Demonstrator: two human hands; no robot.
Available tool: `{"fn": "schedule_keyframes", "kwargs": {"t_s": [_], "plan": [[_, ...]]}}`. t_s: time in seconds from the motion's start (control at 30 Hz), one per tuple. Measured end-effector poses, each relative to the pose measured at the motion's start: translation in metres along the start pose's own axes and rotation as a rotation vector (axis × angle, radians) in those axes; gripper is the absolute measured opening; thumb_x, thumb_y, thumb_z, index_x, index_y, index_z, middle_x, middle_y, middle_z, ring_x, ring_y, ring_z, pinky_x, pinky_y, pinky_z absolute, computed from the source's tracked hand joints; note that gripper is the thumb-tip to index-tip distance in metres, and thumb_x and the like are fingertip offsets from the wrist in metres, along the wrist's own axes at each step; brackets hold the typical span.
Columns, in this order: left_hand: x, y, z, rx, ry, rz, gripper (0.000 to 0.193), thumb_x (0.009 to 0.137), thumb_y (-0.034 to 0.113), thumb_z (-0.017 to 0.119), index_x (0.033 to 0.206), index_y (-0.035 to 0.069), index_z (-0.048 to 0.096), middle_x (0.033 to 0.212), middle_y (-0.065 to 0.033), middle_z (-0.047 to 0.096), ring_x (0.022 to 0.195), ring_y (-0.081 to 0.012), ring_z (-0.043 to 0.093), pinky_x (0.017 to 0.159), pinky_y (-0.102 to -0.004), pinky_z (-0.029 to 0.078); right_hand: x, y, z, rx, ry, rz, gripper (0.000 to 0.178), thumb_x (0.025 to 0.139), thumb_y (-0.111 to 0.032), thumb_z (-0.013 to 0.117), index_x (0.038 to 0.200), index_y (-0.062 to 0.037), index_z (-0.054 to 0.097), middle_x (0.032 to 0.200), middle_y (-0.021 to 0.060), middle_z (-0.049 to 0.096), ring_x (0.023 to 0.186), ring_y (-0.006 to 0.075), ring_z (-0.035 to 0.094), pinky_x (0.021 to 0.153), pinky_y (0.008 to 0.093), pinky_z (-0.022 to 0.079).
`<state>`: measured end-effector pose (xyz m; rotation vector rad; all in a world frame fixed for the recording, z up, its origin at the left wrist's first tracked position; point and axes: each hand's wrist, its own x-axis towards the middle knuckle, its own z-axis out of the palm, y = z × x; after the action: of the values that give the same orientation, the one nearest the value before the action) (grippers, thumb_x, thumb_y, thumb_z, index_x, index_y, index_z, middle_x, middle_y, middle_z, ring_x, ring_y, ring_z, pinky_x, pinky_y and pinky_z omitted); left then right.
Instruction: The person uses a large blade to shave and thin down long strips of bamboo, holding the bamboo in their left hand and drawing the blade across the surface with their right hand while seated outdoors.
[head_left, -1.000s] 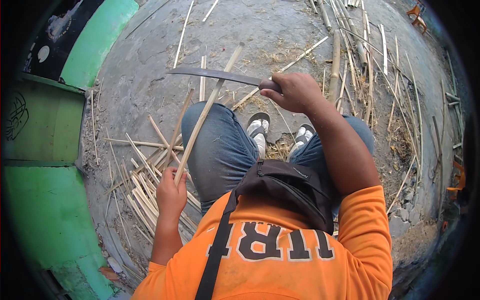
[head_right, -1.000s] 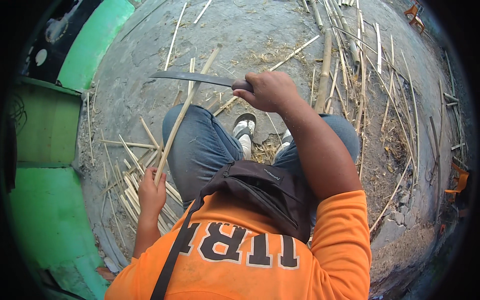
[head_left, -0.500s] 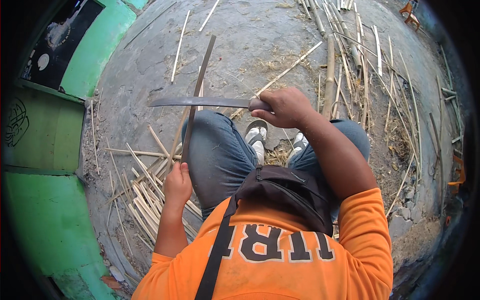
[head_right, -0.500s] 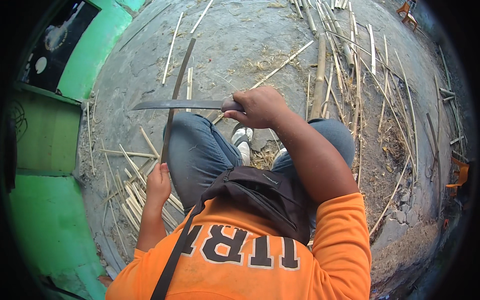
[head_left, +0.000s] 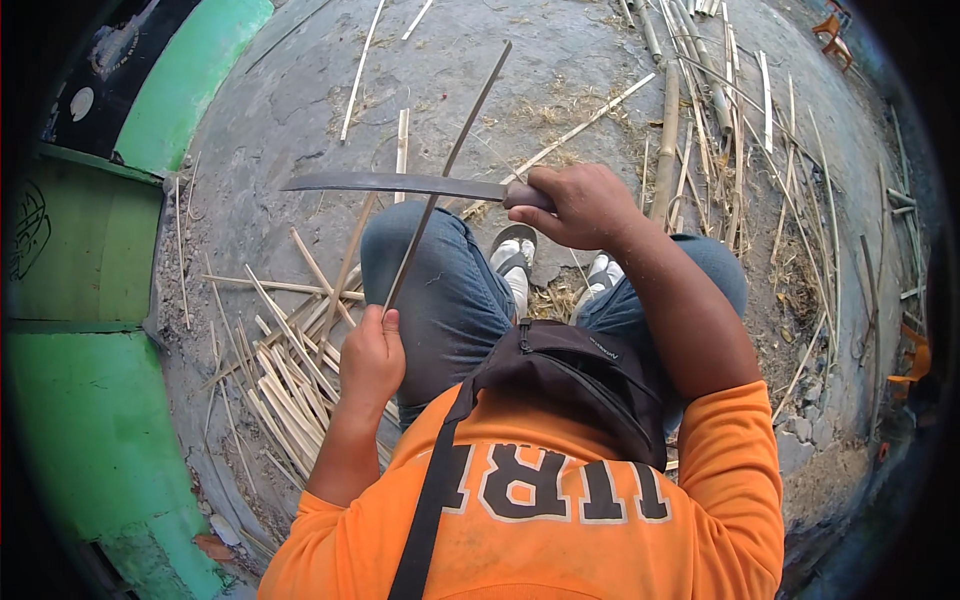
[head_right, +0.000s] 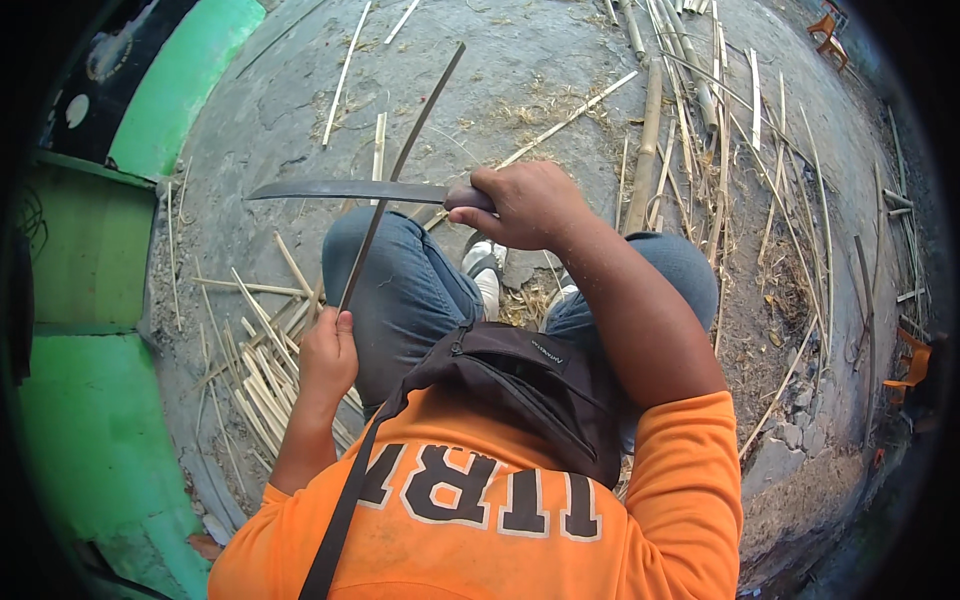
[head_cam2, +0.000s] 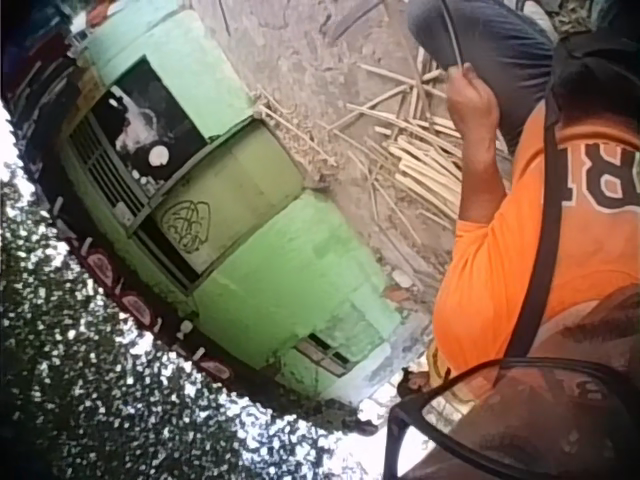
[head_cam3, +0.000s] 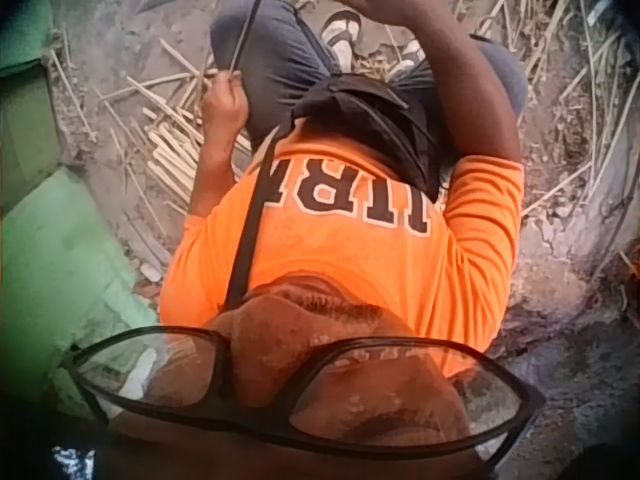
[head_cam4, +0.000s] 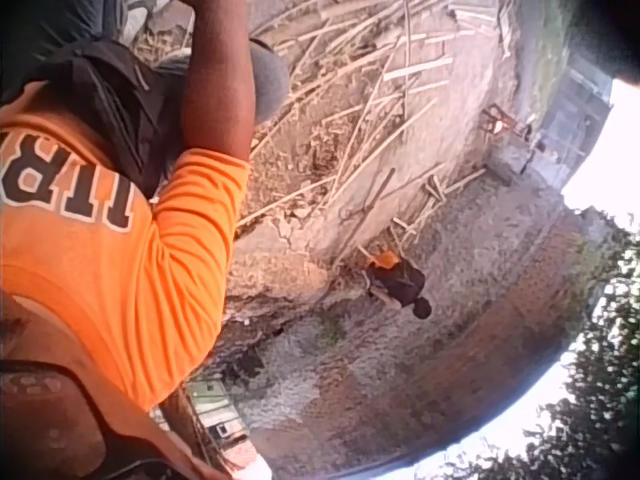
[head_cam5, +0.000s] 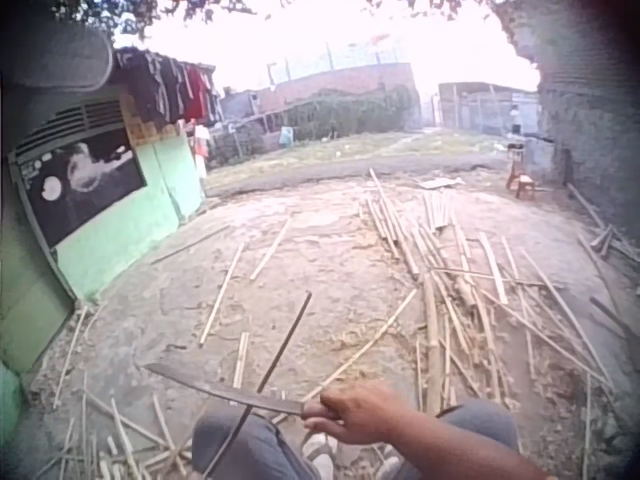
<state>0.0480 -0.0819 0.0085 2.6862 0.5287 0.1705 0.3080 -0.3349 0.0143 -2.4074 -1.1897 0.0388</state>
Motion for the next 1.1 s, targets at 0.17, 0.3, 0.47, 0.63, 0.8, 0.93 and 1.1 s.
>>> {"fn": "schedule_keyframes", "kwargs": {"t_s": [0.17, 0.3, 0.47, 0.63, 0.8, 0.93, 1.1], "plan": [[0.002, -0.003, -0.001, 0.038, -0.030, -0.004, 0.033, 0.112, 0.029, 0.048, 0.094, 0.002, 0.056, 0.078, -0.0277, 0.066, 0.077, -0.0540, 0.063, 0.065, -0.0609, 0.046, 0.007, 0.016, 0.015, 0.008, -0.010, 0.097, 0.055, 0.098, -0.065, 0.059, 0.098, -0.0110, 0.069, 0.081, 0.0182, 0.072, 0.080, 0.0438, 0.070, 0.071, 0.0548, 0.053], [-0.002, -0.001, -0.007, 0.129, -0.037, -0.027, 0.034, 0.112, 0.031, 0.048, 0.094, 0.003, 0.056, 0.080, -0.0271, 0.067, 0.077, -0.0533, 0.064, 0.066, -0.0614, 0.046, 0.007, 0.022, 0.011, 0.016, -0.035, 0.119, 0.053, 0.099, -0.064, 0.060, 0.103, -0.0122, 0.071, 0.082, 0.0186, 0.071, 0.083, 0.0438, 0.070, 0.071, 0.0548, 0.053], [-0.006, -0.005, -0.008, 0.161, -0.003, -0.041, 0.034, 0.111, 0.032, 0.048, 0.095, 0.004, 0.057, 0.082, -0.0264, 0.067, 0.078, -0.0529, 0.064, 0.067, -0.0617, 0.047, 0.004, 0.013, 0.011, -0.012, -0.061, -0.006, 0.057, 0.098, -0.066, 0.059, 0.099, -0.0106, 0.070, 0.084, 0.0191, 0.073, 0.084, 0.0429, 0.072, 0.073, 0.0544, 0.055], [-0.003, -0.015, 0.002, 0.164, 0.029, -0.028, 0.034, 0.111, 0.033, 0.049, 0.096, 0.004, 0.057, 0.082, -0.0254, 0.068, 0.077, -0.0527, 0.065, 0.066, -0.0621, 0.047, 0.009, 0.032, 0.020, 0.128, -0.085, 0.167, 0.056, 0.097, -0.066, 0.060, 0.105, -0.0125, 0.071, 0.087, 0.0189, 0.073, 0.088, 0.0435, 0.072, 0.076, 0.0536, 0.055], [-0.005, -0.015, 0.002, 0.223, 0.048, -0.015, 0.034, 0.111, 0.035, 0.049, 0.095, 0.005, 0.057, 0.081, -0.0240, 0.068, 0.077, -0.0515, 0.066, 0.066, -0.0618, 0.049, 0.005, 0.012, 0.013, 0.086, -0.108, 0.136, 0.047, 0.094, -0.059, 0.067, 0.105, -0.0139, 0.071, 0.089, 0.0167, 0.075, 0.088, 0.0413, 0.073, 0.077, 0.0528, 0.056], [-0.003, -0.015, 0.000, 0.246, 0.045, -0.032, 0.034, 0.110, 0.035, 0.050, 0.095, 0.006, 0.057, 0.083, -0.0231, 0.068, 0.077, -0.0509, 0.066, 0.065, -0.0611, 0.049, 0.007, 0.016, 0.014, -0.088, -0.143, 0.107, 0.029, 0.088, -0.041, 0.075, 0.104, -0.0172, 0.072, 0.091, 0.0138, 0.076, 0.089, 0.0386, 0.074, 0.078, 0.0525, 0.057], [0.002, -0.020, 0.001, 0.267, 0.116, -0.028, 0.036, 0.109, 0.042, 0.052, 0.102, 0.007, 0.062, 0.084, -0.0211, 0.070, 0.078, -0.0489, 0.067, 0.066, -0.0598, 0.049, 0.008, 0.029, 0.015, -0.048, -0.056, 0.198, 0.022, 0.086, -0.031, 0.074, 0.101, -0.0163, 0.073, 0.091, 0.0144, 0.075, 0.089, 0.0390, 0.073, 0.078, 0.0526, 0.057]]}}
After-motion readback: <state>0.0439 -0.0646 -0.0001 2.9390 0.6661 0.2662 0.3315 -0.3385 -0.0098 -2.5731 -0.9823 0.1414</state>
